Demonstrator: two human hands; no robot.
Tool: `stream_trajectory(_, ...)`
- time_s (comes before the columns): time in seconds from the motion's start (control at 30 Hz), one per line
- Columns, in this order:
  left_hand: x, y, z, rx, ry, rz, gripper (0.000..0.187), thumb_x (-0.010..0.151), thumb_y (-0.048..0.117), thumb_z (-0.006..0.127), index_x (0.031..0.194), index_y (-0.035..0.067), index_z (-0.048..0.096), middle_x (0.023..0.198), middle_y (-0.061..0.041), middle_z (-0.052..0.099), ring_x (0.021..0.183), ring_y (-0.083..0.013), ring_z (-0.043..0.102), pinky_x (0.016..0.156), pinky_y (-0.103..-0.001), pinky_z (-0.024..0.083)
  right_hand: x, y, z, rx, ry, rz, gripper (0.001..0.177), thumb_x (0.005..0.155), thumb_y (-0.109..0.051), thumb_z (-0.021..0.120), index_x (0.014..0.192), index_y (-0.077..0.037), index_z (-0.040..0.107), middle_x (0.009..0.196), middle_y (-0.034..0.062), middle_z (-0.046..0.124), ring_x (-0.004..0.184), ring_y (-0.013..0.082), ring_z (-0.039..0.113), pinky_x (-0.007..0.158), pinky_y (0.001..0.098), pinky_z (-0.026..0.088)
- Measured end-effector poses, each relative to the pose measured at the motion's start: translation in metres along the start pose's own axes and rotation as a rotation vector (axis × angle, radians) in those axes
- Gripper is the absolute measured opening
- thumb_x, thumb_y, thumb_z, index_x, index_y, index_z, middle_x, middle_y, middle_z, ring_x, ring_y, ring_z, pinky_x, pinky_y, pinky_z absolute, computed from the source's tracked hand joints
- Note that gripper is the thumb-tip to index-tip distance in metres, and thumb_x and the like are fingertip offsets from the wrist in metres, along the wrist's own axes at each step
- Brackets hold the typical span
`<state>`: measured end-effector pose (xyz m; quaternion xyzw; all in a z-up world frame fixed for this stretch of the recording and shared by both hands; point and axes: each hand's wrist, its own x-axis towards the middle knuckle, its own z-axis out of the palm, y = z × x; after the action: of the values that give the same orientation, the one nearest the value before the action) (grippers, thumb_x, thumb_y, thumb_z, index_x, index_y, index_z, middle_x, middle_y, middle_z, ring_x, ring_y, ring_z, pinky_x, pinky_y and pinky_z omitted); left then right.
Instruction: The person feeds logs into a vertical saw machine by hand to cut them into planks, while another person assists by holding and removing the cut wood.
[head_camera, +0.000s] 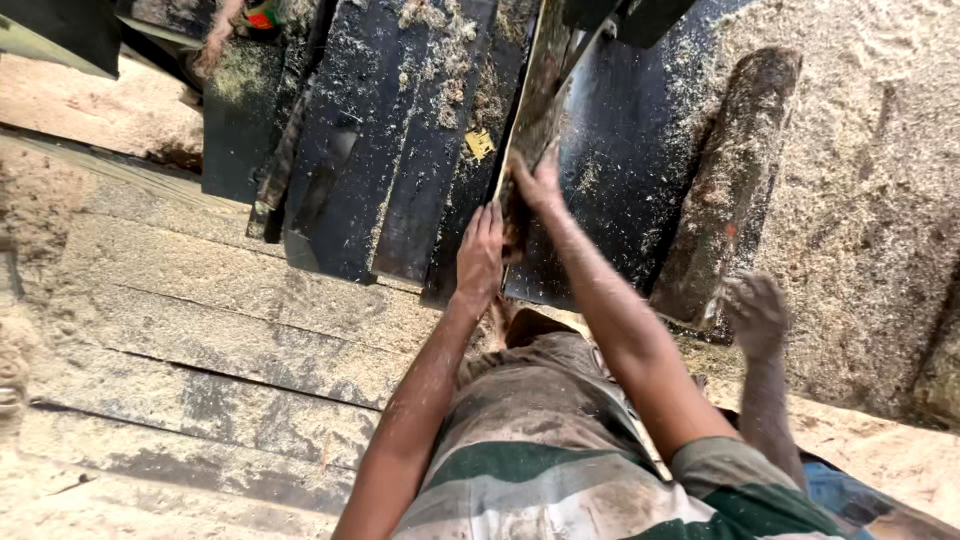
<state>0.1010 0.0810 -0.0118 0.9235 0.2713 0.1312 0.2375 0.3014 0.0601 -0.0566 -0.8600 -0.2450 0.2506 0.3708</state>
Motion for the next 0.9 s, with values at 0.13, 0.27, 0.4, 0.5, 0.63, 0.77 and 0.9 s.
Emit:
stream_trajectory(0.13, 0.059, 0.003, 0.007, 0.018, -0.013, -0.02, 0.064, 0.092, -0.002, 0.059, 0.153, -0.006, 0.04, 0.149, -0.025, 0.053, 0.138, -0.0406, 0.05, 0.115, -0.046, 0.046, -0.046, -0.016, -0.102, 0.151, -0.197, 0.001, 0.096, 0.101, -0.058, 0.052, 0.164, -0.004, 0.004, 0.168, 0.0269, 0.022, 0.15, 0.0401, 0.038, 0.121, 0.0537, 0.039)
stream_trajectory(0.27, 0.114, 0.013, 0.021, 0.015, 0.094, -0.05, 0.06, 0.097, -0.006, 0.057, 0.155, -0.006, 0.041, 0.147, -0.022, 0.057, 0.136, -0.0381, 0.054, 0.116, -0.045, 0.048, -0.13, -0.002, -0.185, 0.094, -0.027, 0.092, 0.07, 0.101, -0.035, 0.058, 0.16, -0.005, 0.032, 0.157, 0.0208, 0.047, 0.141, 0.0336, 0.053, 0.112, 0.0484, 0.051)
stream_trajectory(0.4, 0.14, 0.018, 0.034, 0.047, 0.08, -0.15, 0.056, 0.104, -0.001, 0.059, 0.156, -0.008, 0.041, 0.137, -0.022, 0.061, 0.129, -0.0361, 0.059, 0.111, -0.043, 0.053, -0.178, 0.041, -0.249, -0.114, 0.351, -0.068, 0.059, 0.109, -0.032, 0.068, 0.159, -0.007, 0.049, 0.157, 0.0211, 0.057, 0.14, 0.032, 0.061, 0.118, 0.043, 0.057)
stream_trajectory(0.5, 0.122, 0.028, 0.038, 0.034, 0.258, -0.07, 0.051, 0.105, 0.009, 0.063, 0.149, -0.01, 0.045, 0.137, -0.026, 0.059, 0.124, -0.0385, 0.059, 0.109, -0.047, 0.052, -0.17, 0.082, -0.288, -0.571, 0.551, -0.064, 0.102, 0.101, -0.044, 0.087, 0.16, 0.004, 0.02, 0.155, 0.0289, 0.046, 0.136, 0.0418, 0.055, 0.115, 0.0511, 0.049)
stream_trajectory(0.63, 0.037, 0.043, 0.032, -0.028, 0.258, -0.016, 0.054, 0.097, 0.015, 0.067, 0.142, -0.011, 0.052, 0.142, -0.028, 0.055, 0.122, -0.0395, 0.061, 0.102, -0.045, 0.055, -0.135, 0.125, -0.292, -0.039, 0.208, 0.603, 0.145, 0.07, -0.05, 0.092, 0.165, -0.005, -0.008, 0.161, 0.034, 0.027, 0.12, 0.0432, 0.061, 0.099, 0.0555, 0.056)
stream_trajectory(0.77, -0.057, 0.061, 0.027, -0.196, 0.035, -0.011, 0.032, 0.105, 0.017, 0.066, 0.13, -0.002, 0.065, 0.136, -0.019, 0.064, 0.119, -0.0334, 0.067, 0.098, -0.041, 0.061, -0.124, 0.129, -0.283, -0.026, 0.279, 0.476, 0.151, 0.067, -0.049, 0.102, 0.168, -0.009, -0.003, 0.16, 0.0336, 0.037, 0.133, 0.0408, 0.051, 0.105, 0.0591, 0.048)
stream_trajectory(0.9, -0.109, 0.068, 0.004, -0.348, -0.209, -0.176, 0.041, 0.101, 0.032, 0.068, 0.13, 0.004, 0.066, 0.13, -0.015, 0.068, 0.115, -0.0293, 0.07, 0.098, -0.042, 0.061, -0.145, 0.095, -0.259, -0.057, 0.279, 0.541, 0.152, 0.06, -0.049, 0.094, 0.17, -0.013, -0.005, 0.158, 0.0304, 0.043, 0.135, 0.0391, 0.059, 0.106, 0.0533, 0.058)
